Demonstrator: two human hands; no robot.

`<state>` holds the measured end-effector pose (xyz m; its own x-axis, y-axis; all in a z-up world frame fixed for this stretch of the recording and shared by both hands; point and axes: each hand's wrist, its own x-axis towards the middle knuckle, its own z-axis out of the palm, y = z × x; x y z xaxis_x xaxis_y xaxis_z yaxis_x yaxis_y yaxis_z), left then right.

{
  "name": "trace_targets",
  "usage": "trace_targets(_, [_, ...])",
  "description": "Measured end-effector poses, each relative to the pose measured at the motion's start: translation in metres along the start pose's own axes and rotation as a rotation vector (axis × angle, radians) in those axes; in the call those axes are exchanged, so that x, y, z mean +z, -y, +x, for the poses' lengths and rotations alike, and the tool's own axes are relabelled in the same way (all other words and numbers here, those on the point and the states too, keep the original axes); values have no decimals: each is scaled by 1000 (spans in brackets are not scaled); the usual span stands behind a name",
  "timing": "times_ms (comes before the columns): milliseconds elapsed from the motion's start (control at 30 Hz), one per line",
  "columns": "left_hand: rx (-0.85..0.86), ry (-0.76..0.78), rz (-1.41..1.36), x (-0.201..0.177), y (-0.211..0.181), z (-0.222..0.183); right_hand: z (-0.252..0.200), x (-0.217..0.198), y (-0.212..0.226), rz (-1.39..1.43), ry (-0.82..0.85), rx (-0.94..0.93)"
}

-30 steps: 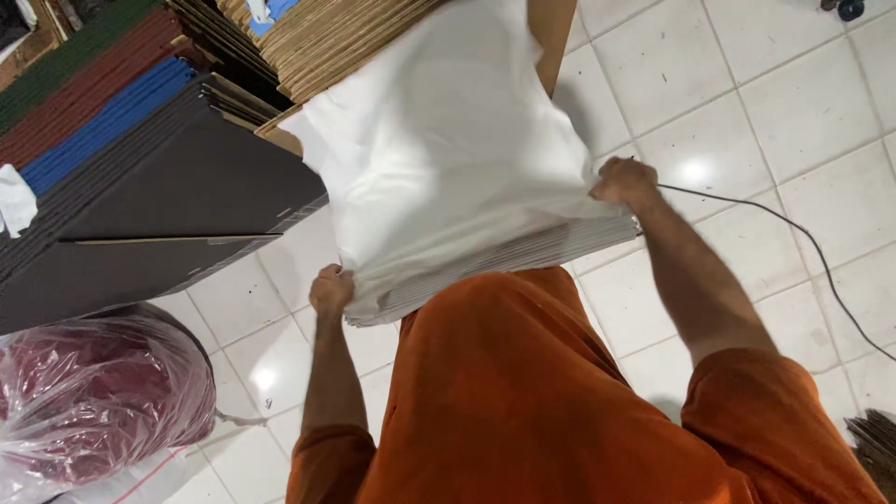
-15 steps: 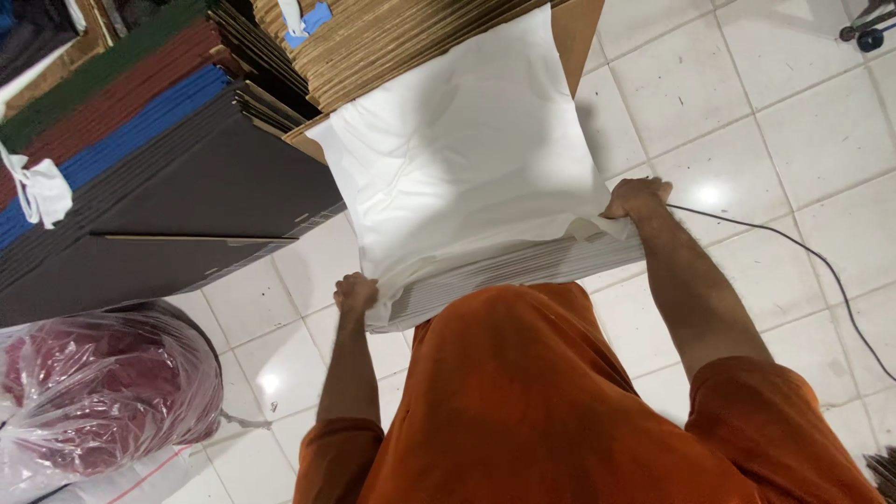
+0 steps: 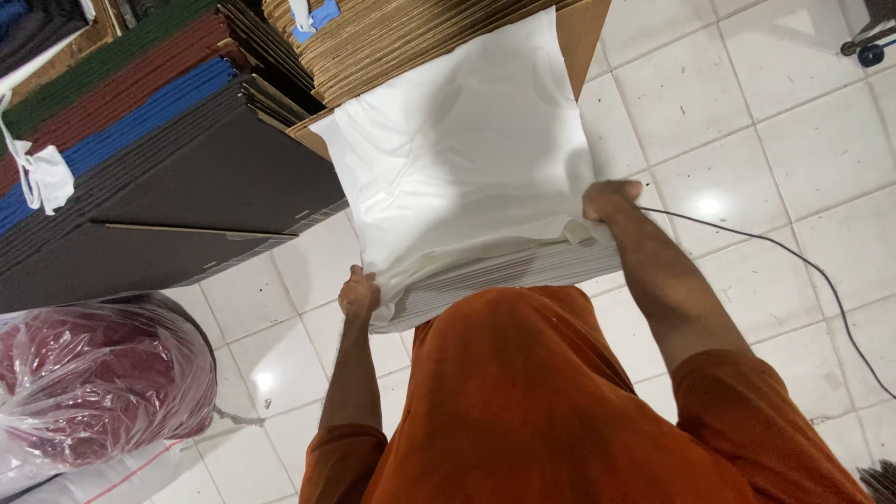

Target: The person positions white fabric panels onto boards and handles a stack of white clothing items by hand.

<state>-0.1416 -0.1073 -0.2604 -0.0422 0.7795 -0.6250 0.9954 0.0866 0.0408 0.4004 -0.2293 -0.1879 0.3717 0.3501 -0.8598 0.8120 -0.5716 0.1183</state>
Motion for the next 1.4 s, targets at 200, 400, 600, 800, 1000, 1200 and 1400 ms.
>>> trace_targets(200, [-35, -29, 44, 7, -5, 0, -60, -49, 45, 429, -266, -682])
trace_targets(400, [146, -19, 141, -33, -82, -61, -23, 83, 78, 806, -475, -610])
trace_targets(600, [574, -327, -751, -74, -138, -72, -5, 98, 28, 1065, -555, -381])
trace_targets(800, [566, -564, -1295, -184, -141, -82, 55, 94, -85, 757, -520, -207])
trace_targets(1000, [264, -433, -1661, -220, -151, -117, 22, 61, -88, 1193, -410, -78])
trace_targets(1200, [12, -278, -1643, -204, -121, -66, -40, -38, -50, 1954, -312, 138])
trace_targets(1400, [638, -373, -1533, -300, -116, -140, -109, -113, -57, 2151, -158, -655])
